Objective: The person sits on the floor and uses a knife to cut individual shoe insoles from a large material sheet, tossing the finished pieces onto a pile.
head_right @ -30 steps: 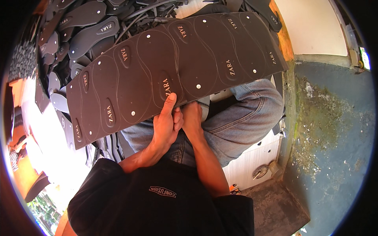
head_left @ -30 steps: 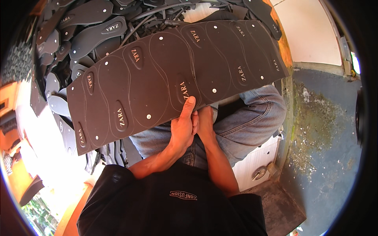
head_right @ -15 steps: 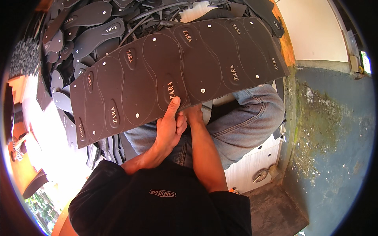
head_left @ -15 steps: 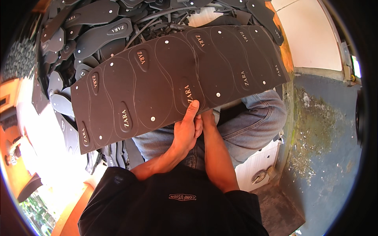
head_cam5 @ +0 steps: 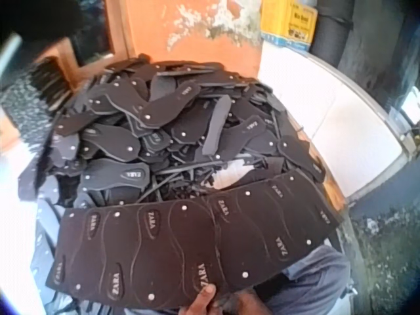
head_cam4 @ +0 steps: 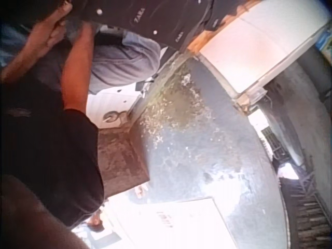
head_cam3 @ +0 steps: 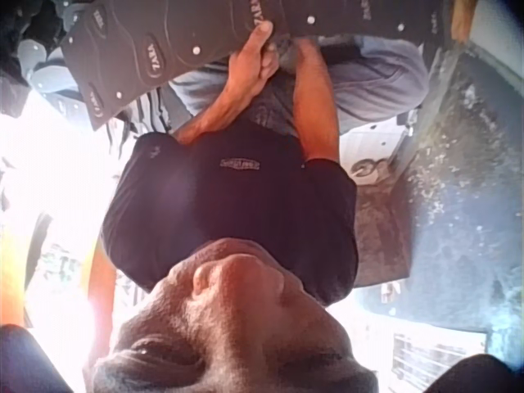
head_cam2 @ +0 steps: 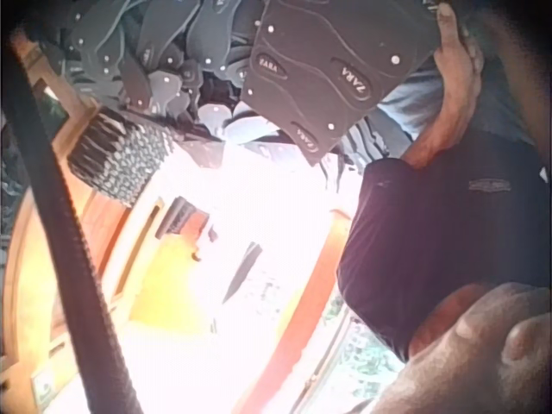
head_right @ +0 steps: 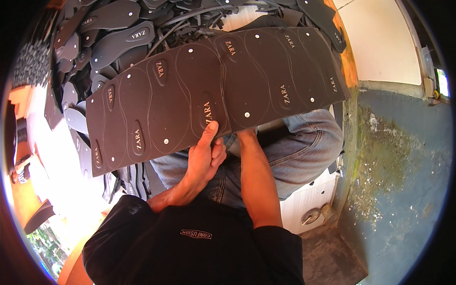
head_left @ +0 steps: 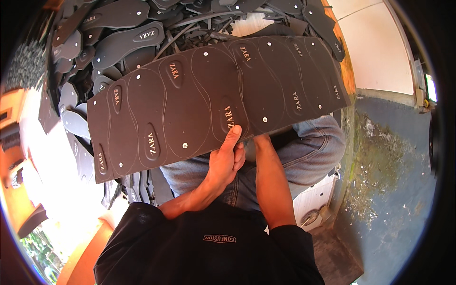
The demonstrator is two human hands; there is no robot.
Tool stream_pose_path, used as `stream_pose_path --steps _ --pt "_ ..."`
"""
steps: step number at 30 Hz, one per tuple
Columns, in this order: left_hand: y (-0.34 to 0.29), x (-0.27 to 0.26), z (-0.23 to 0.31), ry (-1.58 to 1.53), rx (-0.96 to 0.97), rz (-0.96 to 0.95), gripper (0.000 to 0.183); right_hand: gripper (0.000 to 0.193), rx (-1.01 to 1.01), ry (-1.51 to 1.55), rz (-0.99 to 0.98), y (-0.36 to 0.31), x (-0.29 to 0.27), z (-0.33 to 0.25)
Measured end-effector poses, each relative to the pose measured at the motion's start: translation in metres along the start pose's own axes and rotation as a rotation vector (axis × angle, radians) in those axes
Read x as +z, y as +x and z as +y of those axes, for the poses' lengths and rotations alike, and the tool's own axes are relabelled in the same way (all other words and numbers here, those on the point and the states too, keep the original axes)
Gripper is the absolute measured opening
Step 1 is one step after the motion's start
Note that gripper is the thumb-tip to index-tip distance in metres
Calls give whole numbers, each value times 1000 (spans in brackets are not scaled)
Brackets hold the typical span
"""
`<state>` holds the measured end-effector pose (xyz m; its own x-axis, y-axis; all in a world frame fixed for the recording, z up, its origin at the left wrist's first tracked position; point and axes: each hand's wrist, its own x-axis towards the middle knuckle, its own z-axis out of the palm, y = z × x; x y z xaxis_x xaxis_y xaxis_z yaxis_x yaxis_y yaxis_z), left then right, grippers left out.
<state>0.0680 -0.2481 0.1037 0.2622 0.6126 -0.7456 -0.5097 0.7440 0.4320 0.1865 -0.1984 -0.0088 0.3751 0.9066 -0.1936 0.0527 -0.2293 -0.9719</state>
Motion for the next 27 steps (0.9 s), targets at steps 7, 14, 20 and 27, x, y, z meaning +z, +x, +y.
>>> stream_pose_path --steps 7,14,20,27 --pt "-2 -5 6 16 -19 -28 32 16 35 34 -77 22 12 -9" --pt "-48 -44 -8 358 62 -190 26 17 61 91 -212 37 62 -15" --pt "-93 -108 37 744 338 -484 28 17 209 221 -347 15 85 -25" --pt "-114 -121 118 347 1153 229 48 5 529 357 -433 -84 14 -75"
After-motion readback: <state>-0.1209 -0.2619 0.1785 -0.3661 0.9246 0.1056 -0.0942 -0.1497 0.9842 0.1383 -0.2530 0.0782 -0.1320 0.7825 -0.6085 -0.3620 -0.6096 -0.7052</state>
